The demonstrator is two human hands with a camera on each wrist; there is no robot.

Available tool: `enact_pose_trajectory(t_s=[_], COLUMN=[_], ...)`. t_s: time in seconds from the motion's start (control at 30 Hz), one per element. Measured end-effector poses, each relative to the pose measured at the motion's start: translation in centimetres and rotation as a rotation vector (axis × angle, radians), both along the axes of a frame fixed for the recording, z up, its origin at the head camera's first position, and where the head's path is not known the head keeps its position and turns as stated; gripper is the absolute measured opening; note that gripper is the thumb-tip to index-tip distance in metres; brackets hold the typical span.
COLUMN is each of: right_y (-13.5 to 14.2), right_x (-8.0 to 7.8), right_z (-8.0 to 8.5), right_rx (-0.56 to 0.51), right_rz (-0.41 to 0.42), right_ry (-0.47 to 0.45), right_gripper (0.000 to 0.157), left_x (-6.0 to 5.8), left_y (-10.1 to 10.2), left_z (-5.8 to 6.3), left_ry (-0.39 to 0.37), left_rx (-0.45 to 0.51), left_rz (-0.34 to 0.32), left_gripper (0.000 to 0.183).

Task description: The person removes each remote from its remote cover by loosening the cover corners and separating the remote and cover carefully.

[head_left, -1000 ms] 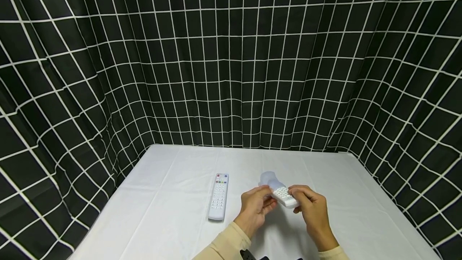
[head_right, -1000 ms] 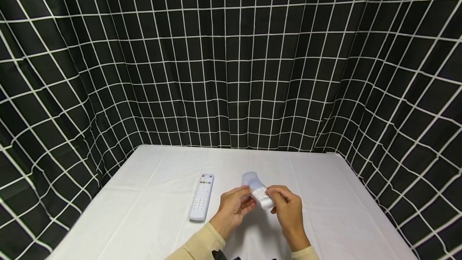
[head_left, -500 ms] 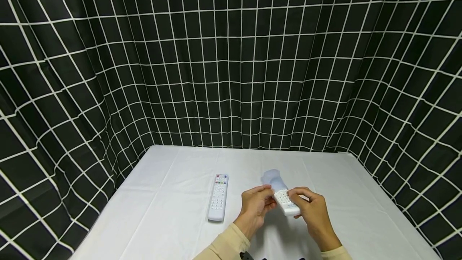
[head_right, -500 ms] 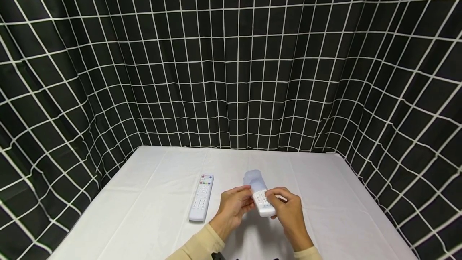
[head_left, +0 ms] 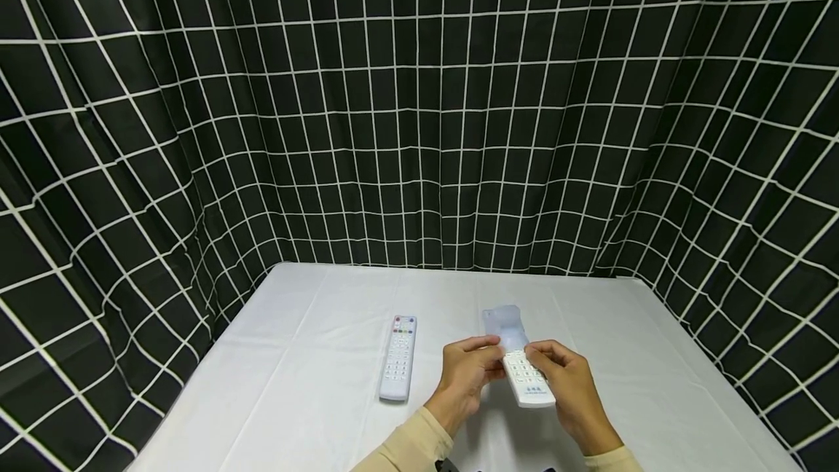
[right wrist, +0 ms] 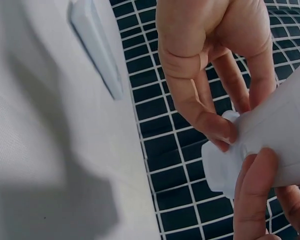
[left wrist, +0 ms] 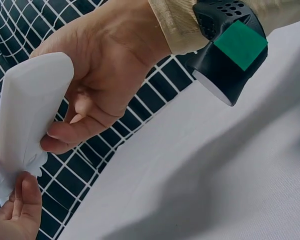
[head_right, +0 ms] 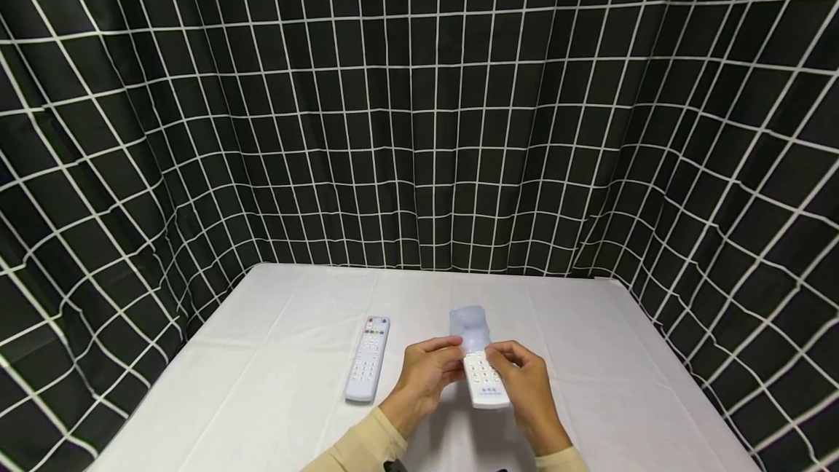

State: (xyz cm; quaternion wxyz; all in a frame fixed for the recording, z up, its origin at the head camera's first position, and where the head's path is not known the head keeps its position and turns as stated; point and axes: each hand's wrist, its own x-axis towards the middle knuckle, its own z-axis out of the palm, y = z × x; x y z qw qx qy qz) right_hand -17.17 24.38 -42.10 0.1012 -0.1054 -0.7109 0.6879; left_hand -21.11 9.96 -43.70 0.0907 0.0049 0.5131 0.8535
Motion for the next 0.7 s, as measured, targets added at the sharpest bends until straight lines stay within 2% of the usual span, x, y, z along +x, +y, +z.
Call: enact_pose_trajectory(t_s=[0.33,0.53,0.7], right_y=[-0.24,-0.42,-0.43], right_x=[-0.22,-0.29,-0.33], right_z=[-0.1,-0.06,-0.05], right_rx=[0.04,0.003,-0.005], right_rz=[-0.035,-0.048,-0.06], right_ry=[-0.023,-0.003,-0.031], right_gripper=[0.023,0.024,0.024], left_x=[-0.23,-0.29,-0.19], left_y=[0.01,0.03,0.0], left_z=[-0.3,-0.33,-0.36], left_ry=[0.013,0.031,0.046], left_rx=[0.027,0.054,0.071], left_rz=[0.001,0.006,-0.004], left_gripper=[0.022,0.022,0.023])
